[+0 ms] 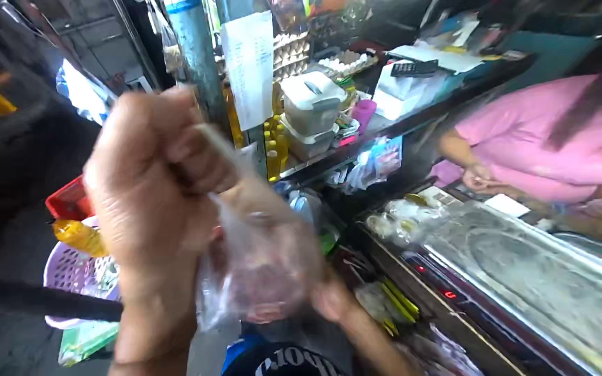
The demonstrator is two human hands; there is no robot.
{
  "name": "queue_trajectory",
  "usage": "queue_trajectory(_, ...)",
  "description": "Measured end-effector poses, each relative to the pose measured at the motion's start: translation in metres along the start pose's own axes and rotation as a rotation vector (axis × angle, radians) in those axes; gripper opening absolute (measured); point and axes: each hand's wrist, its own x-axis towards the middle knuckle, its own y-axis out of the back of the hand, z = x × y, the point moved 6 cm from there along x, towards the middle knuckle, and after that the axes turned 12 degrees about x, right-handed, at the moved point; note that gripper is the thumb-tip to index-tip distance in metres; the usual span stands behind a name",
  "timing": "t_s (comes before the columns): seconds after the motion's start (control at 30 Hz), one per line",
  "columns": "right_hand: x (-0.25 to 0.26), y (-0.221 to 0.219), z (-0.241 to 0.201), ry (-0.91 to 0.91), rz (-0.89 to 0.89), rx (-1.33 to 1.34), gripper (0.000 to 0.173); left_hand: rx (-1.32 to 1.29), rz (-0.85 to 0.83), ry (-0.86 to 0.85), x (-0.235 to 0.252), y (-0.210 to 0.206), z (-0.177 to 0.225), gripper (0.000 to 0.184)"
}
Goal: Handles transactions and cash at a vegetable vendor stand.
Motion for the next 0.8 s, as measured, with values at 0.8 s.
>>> queue_trajectory(0.8,0.132,0.093,0.049,-0.221,0.678,-0.711,0.041,0.808,0.235,0.015,0.165,0.453,-0.06,0.013)
